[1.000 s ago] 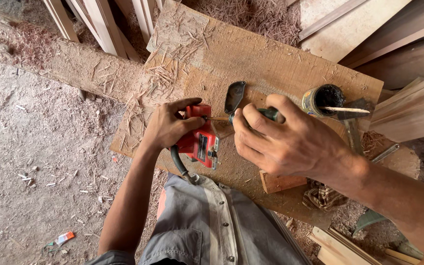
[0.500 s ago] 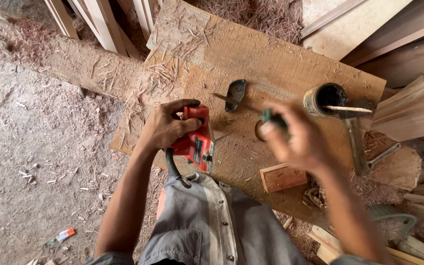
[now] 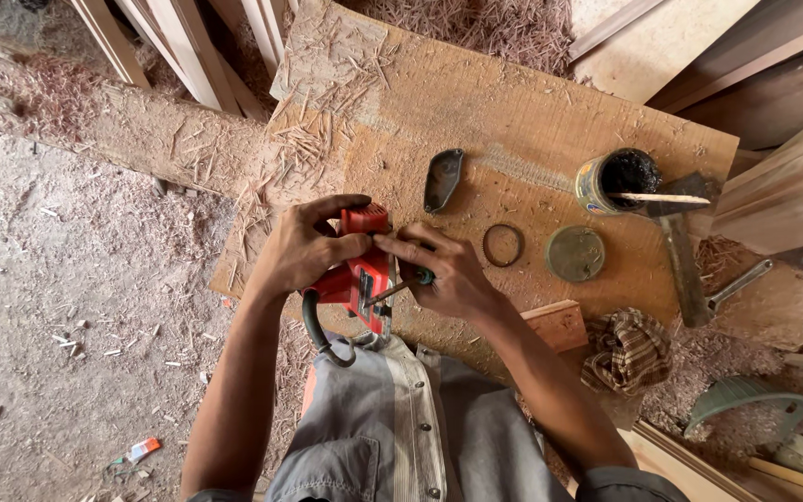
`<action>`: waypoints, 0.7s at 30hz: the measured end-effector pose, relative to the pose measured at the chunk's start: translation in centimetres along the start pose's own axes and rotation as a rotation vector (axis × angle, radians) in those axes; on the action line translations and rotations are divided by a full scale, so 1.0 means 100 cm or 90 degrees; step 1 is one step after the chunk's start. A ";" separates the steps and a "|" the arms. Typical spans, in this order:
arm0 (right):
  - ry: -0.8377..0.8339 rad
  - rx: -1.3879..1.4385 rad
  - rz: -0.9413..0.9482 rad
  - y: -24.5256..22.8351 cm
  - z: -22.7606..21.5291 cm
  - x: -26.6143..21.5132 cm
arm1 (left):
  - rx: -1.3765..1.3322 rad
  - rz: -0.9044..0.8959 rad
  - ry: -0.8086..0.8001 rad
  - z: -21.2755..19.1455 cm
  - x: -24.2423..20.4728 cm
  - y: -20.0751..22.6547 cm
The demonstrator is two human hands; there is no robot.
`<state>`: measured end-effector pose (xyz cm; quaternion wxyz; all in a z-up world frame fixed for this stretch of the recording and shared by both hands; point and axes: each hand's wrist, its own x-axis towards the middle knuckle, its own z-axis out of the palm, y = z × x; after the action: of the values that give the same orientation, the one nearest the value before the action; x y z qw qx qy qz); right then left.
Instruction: The person repairs a handheld jigsaw power tool using a screwdriver and by hand, including removing screws, detaching the housing, and inspecting internal components.
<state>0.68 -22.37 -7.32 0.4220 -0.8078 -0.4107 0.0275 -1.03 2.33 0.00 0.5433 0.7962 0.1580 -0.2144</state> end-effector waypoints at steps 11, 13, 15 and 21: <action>-0.019 -0.041 -0.059 0.023 0.004 -0.002 | 0.022 0.001 -0.007 -0.003 0.007 -0.002; -0.015 -0.024 -0.065 0.021 0.003 0.000 | 0.025 0.002 -0.007 -0.003 0.008 0.000; -0.017 -0.016 -0.063 0.019 0.001 0.001 | 0.026 0.001 -0.013 -0.004 0.007 0.002; -0.014 -0.005 -0.079 0.015 -0.009 0.005 | 0.004 0.032 -0.028 -0.003 0.007 0.008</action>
<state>2.27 -23.10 -7.62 0.4150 -0.7823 -0.4645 0.0087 -0.02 2.35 0.41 0.5494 0.7966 0.1254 -0.2189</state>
